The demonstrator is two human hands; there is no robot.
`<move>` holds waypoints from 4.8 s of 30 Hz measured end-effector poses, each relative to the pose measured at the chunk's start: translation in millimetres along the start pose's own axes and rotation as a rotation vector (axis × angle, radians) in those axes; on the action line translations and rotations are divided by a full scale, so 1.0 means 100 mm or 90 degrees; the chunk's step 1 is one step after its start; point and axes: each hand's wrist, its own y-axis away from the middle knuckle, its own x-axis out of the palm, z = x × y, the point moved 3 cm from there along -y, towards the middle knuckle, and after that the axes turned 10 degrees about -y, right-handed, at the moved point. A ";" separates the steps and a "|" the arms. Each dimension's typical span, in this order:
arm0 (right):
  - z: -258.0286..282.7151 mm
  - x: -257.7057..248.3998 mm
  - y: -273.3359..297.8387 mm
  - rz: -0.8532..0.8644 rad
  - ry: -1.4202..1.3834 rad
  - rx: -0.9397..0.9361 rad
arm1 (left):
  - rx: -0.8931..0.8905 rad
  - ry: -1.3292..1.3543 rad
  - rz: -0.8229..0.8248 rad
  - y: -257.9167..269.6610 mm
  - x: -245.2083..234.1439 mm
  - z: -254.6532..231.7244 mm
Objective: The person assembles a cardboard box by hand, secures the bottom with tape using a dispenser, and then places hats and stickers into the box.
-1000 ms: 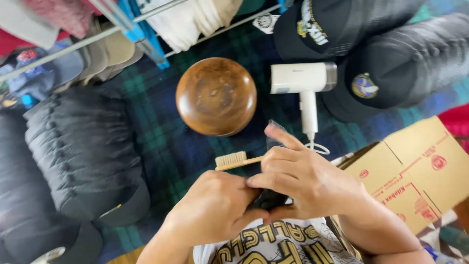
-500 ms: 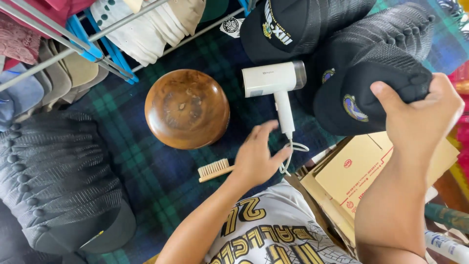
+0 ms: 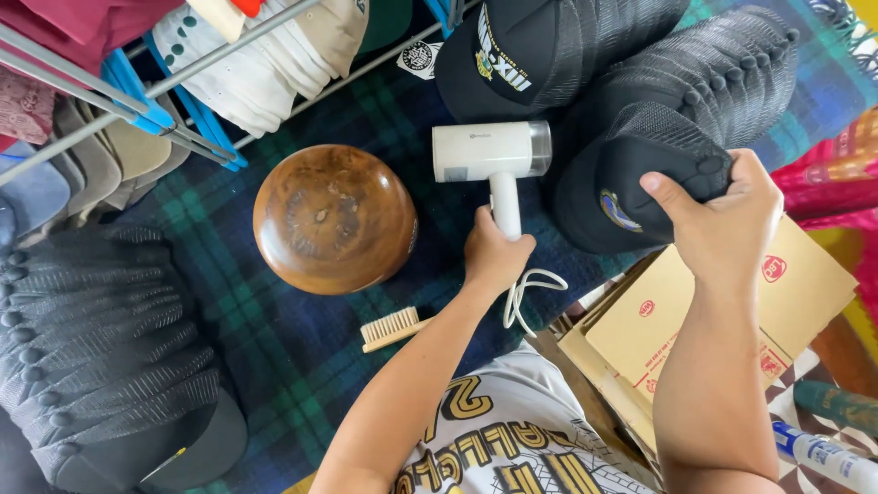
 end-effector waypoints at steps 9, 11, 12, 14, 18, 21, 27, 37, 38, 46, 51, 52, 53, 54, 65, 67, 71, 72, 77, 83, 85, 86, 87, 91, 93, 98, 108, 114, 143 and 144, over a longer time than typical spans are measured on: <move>0.29 0.52 -0.39 -0.159 0.076 -0.084 | 0.034 0.115 -0.086 -0.22 -0.06 0.12; 0.17 0.66 -0.43 -0.180 0.146 -0.167 | 0.024 0.093 -0.102 -0.32 -0.05 0.15; 0.13 0.74 -0.45 -0.199 0.215 -0.250 | 0.014 0.071 -0.119 -0.36 -0.06 0.17; -0.03 0.77 -0.49 -0.211 0.208 -0.360 | 0.032 0.041 -0.125 -0.41 -0.03 0.22; 0.03 0.77 -0.41 -0.223 0.202 -0.527 | 0.069 -0.072 -0.121 -0.45 -0.03 0.31; 0.09 0.76 -0.35 -0.221 0.226 -0.545 | 0.058 -0.133 -0.079 -0.26 -0.22 0.19; 0.35 1.16 0.19 0.053 0.016 -0.438 | 0.052 -0.252 0.024 0.16 -0.55 0.12; 0.25 2.08 0.46 0.461 0.014 0.211 | 0.490 -0.665 -0.260 0.82 -0.69 1.58; 0.26 2.11 0.47 0.469 -0.033 0.256 | 0.513 -0.660 -0.294 0.82 -0.71 1.70; -0.03 2.43 0.44 0.505 -0.198 0.346 | 0.581 -0.700 -0.418 1.15 -1.55 1.98; -0.67 2.81 0.48 0.409 -0.383 0.429 | 0.425 -0.728 -0.515 1.26 -2.02 2.18; -0.54 2.73 0.49 0.394 -0.382 0.429 | 0.440 -0.724 -0.512 1.25 -1.93 2.22; -0.40 2.66 0.51 0.348 -0.372 0.426 | 0.391 -0.650 -0.511 1.24 -1.88 2.29; -0.25 2.60 0.54 0.302 -0.361 0.423 | 0.342 -0.575 -0.509 1.23 -1.83 2.37; 0.45 1.06 0.63 0.220 -0.223 0.256 | 0.343 -0.416 -0.594 1.09 -1.62 2.66; 0.57 0.71 0.64 0.189 -0.265 0.238 | 0.363 -0.406 -0.600 1.14 -1.61 2.66; 0.43 0.10 0.73 0.132 -0.231 0.386 | 0.343 -0.365 -0.516 1.16 -1.58 2.63; 0.27 -0.03 0.78 0.099 -0.300 0.360 | 0.332 -0.385 -0.520 1.15 -1.57 2.62; -0.14 -0.46 0.99 -0.038 -0.262 0.402 | 0.404 -0.396 -0.517 1.15 -1.47 2.47; -1.11 -0.59 1.31 -0.189 -0.371 0.481 | 0.546 -0.307 -0.587 0.52 -1.52 3.41; -1.49 -0.53 1.41 -0.219 -0.394 0.504 | 0.609 -0.244 -0.610 0.29 -1.56 3.69; -1.71 -0.48 1.48 -0.253 -0.415 0.543 | 0.625 -0.252 -0.605 0.27 -1.54 3.65; -1.92 -0.39 1.53 -0.282 -0.437 0.580 | 0.637 -0.260 -0.606 0.27 -1.53 3.63; -2.51 -0.06 1.66 -0.272 -0.350 0.722 | 0.663 -0.294 -0.621 0.49 -1.49 3.31; -2.81 0.13 1.71 -0.259 -0.298 0.779 | 0.555 -0.328 -0.564 0.72 -1.38 2.90; -3.00 0.44 1.52 -0.140 -0.268 0.738 | 0.471 -0.388 -0.560 0.89 -1.35 2.72; -2.93 1.07 1.23 -0.024 -0.400 0.711 | 0.454 -0.447 -0.549 0.87 -1.35 2.71; -3.29 1.31 1.41 -0.073 -0.009 0.721 | 0.438 -0.435 -0.573 0.87 -1.32 2.67; -0.86 0.79 1.15 -0.097 -0.130 -0.204 | 0.361 -0.251 -0.549 1.15 -1.64 2.54; -0.67 0.89 1.12 0.000 -0.130 -0.194 | 0.361 -0.243 -0.573 1.15 -1.65 2.52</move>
